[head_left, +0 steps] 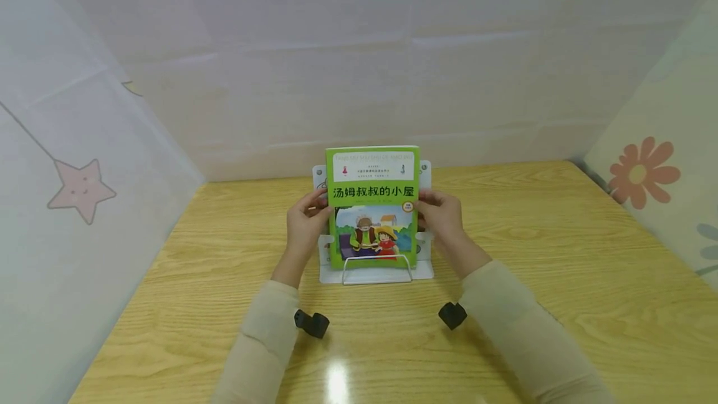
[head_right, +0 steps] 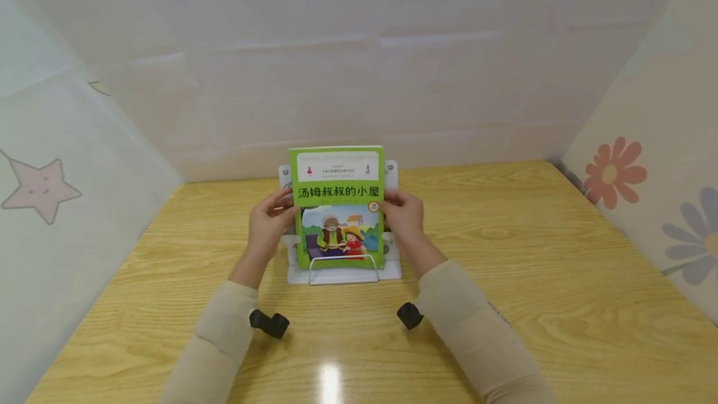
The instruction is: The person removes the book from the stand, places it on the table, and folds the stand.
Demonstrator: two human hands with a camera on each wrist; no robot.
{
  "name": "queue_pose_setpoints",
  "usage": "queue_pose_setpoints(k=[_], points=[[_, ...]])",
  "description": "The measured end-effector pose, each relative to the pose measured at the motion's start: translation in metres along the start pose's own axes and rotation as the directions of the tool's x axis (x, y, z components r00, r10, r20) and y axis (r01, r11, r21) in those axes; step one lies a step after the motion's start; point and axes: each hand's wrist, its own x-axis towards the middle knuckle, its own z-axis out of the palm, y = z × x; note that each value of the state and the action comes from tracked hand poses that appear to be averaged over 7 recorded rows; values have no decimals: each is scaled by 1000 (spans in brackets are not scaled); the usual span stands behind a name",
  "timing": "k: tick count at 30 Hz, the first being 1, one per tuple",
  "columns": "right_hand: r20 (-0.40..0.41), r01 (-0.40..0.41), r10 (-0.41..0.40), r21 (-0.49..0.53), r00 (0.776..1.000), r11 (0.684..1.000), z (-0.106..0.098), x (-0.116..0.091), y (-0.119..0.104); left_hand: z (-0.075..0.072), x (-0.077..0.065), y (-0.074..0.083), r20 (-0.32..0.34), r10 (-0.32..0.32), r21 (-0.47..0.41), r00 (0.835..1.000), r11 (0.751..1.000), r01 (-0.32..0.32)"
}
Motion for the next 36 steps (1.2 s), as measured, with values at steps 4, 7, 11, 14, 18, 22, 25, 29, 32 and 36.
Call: queue_pose_setpoints(k=[4, 7, 11, 14, 18, 22, 25, 29, 32, 36], points=[[-7, -5, 5, -60, 1000, 998, 5, -22, -23, 0, -3, 3, 4, 34, -24, 999, 999, -34], [-12, -26, 25, -101, 1000, 995, 10, -40, -43, 0, -3, 4, -4, 35, -48, 999, 998, -35], [12, 20, -19, -57, 1000, 998, 6, -31, -41, 0, 1, 5, -12, 33, -85, 999, 996, -34], [6, 39, -39, -56, 999, 998, 6, -30, -45, -1, 3, 9, -8, 46, -110, 999, 993, -46], [-22, 41, -44, -102, 999, 994, 11, -38, -62, -1, 4, 17, 1, 61, -126, 998, 990, -60], [-13, 85, -86, -95, 996, 992, 13, -36, -71, -2, 7, 24, -1, 96, -142, 995, 985, -95], [1, 125, -126, -86, 992, 988, 14, -37, -79, -3, 10, 29, -12, 113, -164, 994, 980, -114], [10, 172, -172, -96, 985, 980, 16, -37, -88, -4, 14, 35, -22, 114, -178, 993, 977, -116], [10, 178, -178, -99, 984, 979, 18, -37, -94, -6, 16, 40, -24, 121, -188, 992, 974, -123], [0, 185, -186, -106, 983, 977, 20, -30, -92, -6, 22, 35, -14, 140, -207, 990, 968, -140]])
